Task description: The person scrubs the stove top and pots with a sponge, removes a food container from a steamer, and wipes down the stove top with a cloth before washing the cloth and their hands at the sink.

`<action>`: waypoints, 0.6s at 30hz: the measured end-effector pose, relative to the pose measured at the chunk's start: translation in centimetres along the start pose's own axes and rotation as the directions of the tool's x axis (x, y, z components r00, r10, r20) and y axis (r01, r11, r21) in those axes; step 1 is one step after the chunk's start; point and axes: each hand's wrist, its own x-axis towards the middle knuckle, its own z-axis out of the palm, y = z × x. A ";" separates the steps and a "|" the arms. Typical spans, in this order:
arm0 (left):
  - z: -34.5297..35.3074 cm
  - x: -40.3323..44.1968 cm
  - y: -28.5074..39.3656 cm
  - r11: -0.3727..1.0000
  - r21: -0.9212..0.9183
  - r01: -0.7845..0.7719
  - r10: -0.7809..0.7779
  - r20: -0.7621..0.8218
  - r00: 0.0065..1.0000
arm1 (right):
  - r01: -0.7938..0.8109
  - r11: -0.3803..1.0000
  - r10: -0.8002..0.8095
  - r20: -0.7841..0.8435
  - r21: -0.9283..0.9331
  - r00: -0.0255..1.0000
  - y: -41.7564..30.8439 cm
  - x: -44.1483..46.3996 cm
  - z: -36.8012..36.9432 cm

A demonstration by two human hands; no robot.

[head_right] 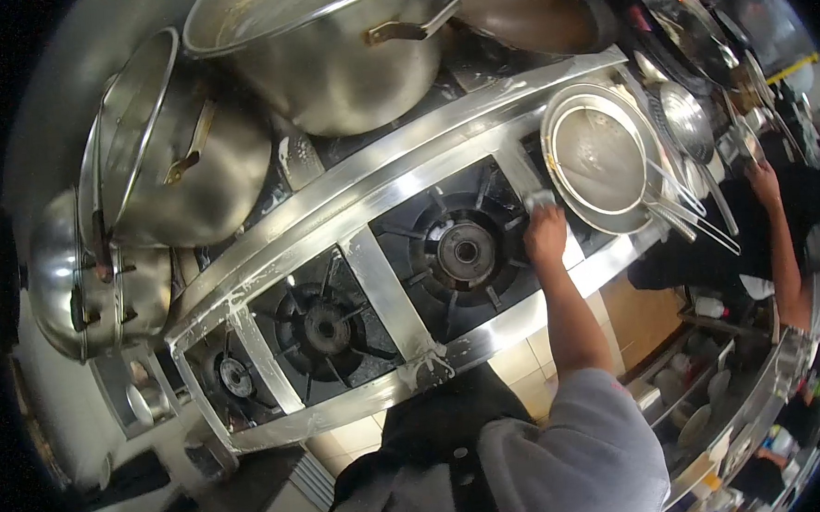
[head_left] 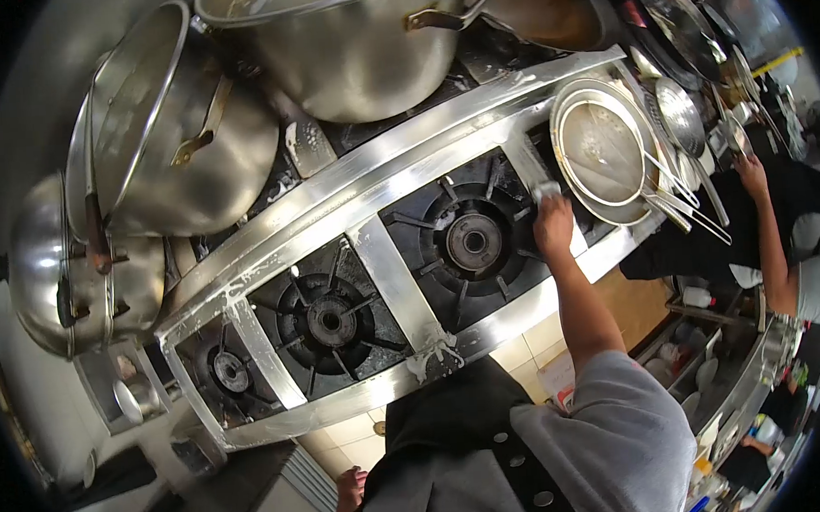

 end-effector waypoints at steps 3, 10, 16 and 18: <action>-0.5 4.3 -2.7 0.962 -0.235 -0.139 0.160 0.073 0.984 | -0.103 0.994 0.105 -0.041 0.047 0.994 0.6 -2.5 -1.0; -1.5 2.1 1.6 0.997 0.051 -0.066 0.064 0.051 0.997 | 0.188 0.970 -0.151 -0.220 0.156 0.964 -2.7 12.1 8.3; -1.7 0.4 6.2 0.997 0.079 -0.018 0.020 -0.032 0.999 | -0.127 0.991 0.122 0.112 0.039 0.986 4.5 -4.3 -1.4; -2.1 1.7 5.7 0.988 0.105 -0.111 0.109 0.027 0.994 | -0.070 0.992 0.064 0.070 0.102 0.996 4.2 -7.4 -5.3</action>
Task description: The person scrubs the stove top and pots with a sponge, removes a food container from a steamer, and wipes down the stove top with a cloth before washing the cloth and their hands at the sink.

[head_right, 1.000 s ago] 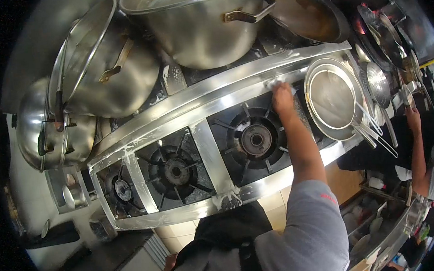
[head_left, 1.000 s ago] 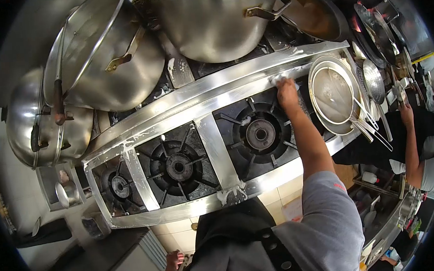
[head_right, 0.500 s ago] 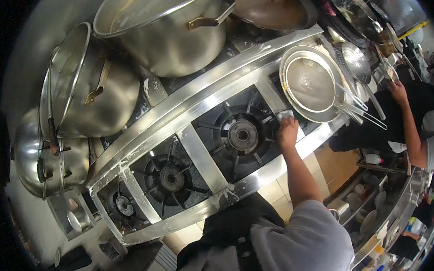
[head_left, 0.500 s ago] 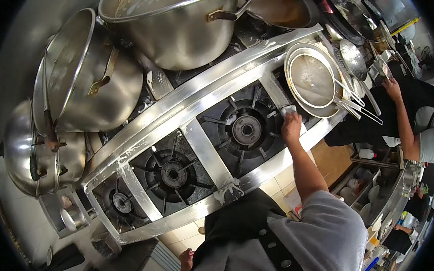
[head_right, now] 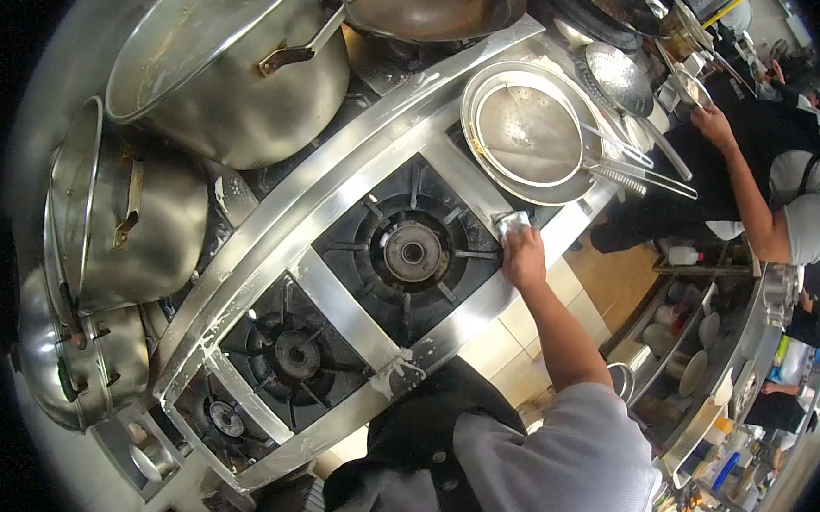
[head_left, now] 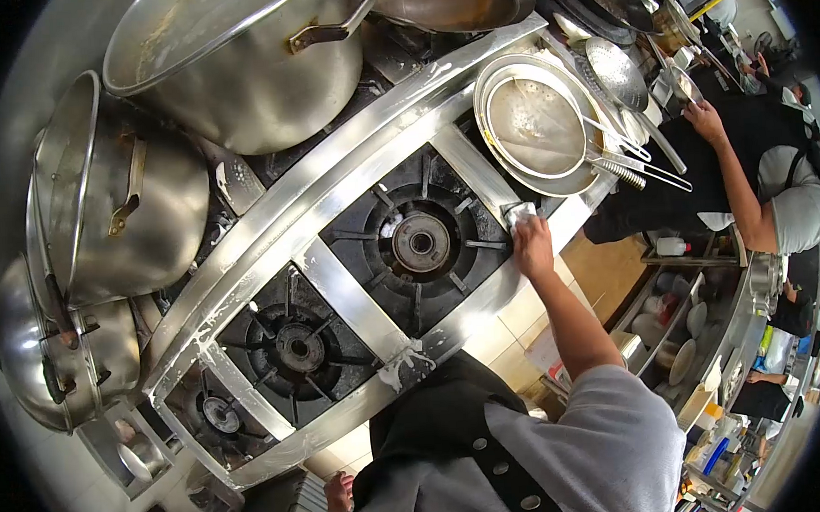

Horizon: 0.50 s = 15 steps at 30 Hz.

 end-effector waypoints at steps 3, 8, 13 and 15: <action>1.3 -0.2 1.3 0.997 -0.032 0.076 -0.077 -0.016 0.997 | -0.075 0.997 0.074 -0.109 -0.009 0.991 -0.5 2.3 3.1; 1.3 -2.2 1.1 0.996 0.084 0.026 -0.026 -0.001 1.000 | 0.091 0.989 -0.073 -0.154 0.114 0.985 -4.8 15.8 11.0; -0.7 0.4 -0.6 0.994 0.046 0.101 -0.104 0.074 0.992 | 0.171 0.985 -0.170 -0.182 -0.009 0.969 -1.7 8.9 9.1; -0.9 -0.5 0.1 0.996 0.035 0.080 -0.082 0.043 0.996 | 0.060 0.998 -0.056 -0.130 0.028 0.990 -0.8 3.4 4.1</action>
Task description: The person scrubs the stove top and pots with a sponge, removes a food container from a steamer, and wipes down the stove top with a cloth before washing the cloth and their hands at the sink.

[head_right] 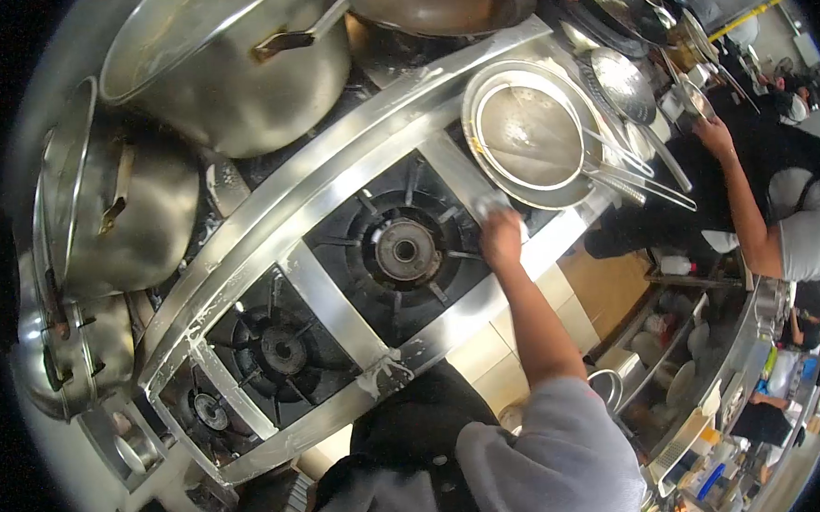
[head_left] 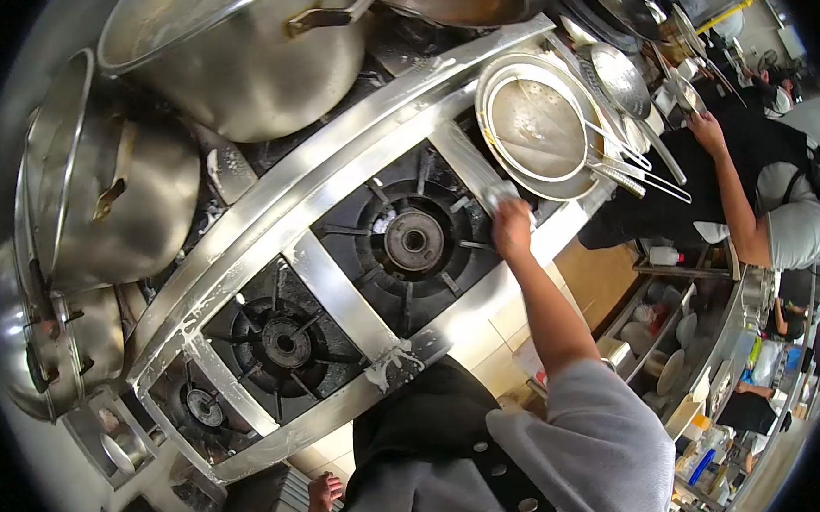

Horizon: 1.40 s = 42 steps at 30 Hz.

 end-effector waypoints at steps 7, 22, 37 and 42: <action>3.6 -4.0 3.1 0.986 0.157 -0.061 0.063 -0.005 0.998 | 0.181 0.983 -0.178 -0.096 0.029 0.979 -2.3 9.0 10.2; 2.4 -1.1 -0.6 0.999 0.039 -0.038 0.036 0.051 0.998 | 0.147 0.986 -0.145 -0.043 0.075 0.989 -4.3 11.9 8.4; -1.8 1.7 -0.3 0.999 -0.005 -0.032 0.033 0.074 0.997 | -0.025 0.998 0.024 -0.024 -0.050 0.999 -1.3 7.7 9.4; -1.3 0.0 1.0 0.997 -0.051 -0.065 0.066 0.024 0.998 | -0.142 0.990 0.142 -0.115 0.004 0.983 -0.1 -1.3 -0.4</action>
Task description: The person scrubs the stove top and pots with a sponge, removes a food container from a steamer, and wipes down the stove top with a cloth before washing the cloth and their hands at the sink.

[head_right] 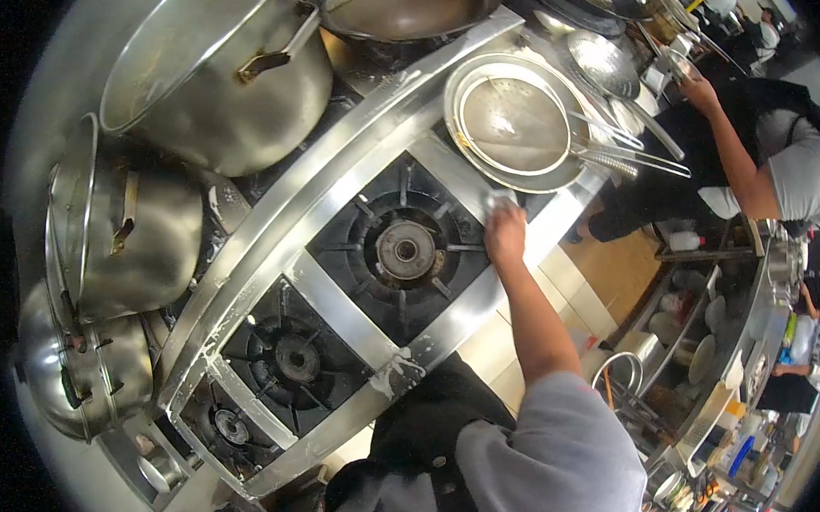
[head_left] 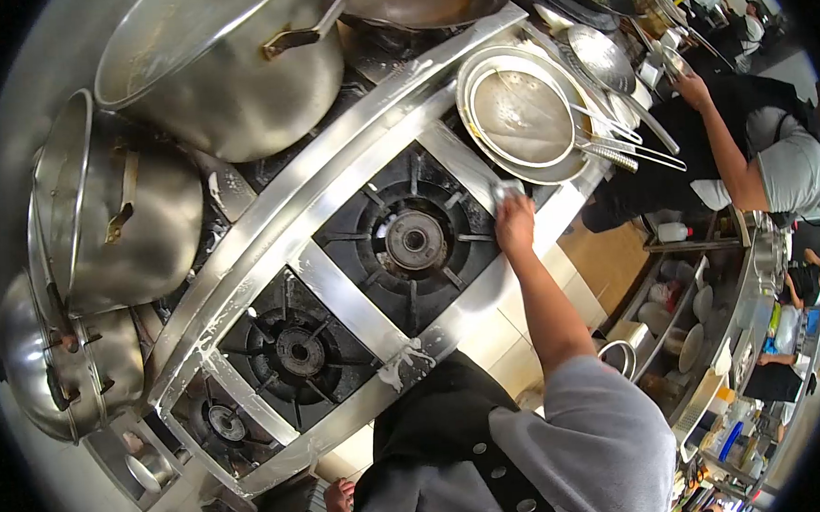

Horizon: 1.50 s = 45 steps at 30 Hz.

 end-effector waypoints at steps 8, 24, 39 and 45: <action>0.5 1.2 -4.1 0.976 0.010 0.217 -0.218 0.070 0.974 | 0.335 0.942 -0.336 0.042 0.024 0.941 -3.7 12.9 14.7; 6.6 -7.0 3.4 0.973 0.217 -0.082 0.078 0.028 0.997 | 0.432 0.806 -0.589 0.476 0.405 0.653 -9.7 16.5 11.6; 5.8 -3.7 -0.4 0.983 -0.175 -0.052 0.047 -0.035 0.998 | -0.152 0.790 0.032 0.208 0.594 0.978 -13.7 13.6 8.3; 1.1 -0.4 -5.1 0.992 -0.089 -0.089 0.090 0.012 0.996 | -0.085 0.462 0.446 -0.148 0.883 0.883 -29.7 18.4 2.3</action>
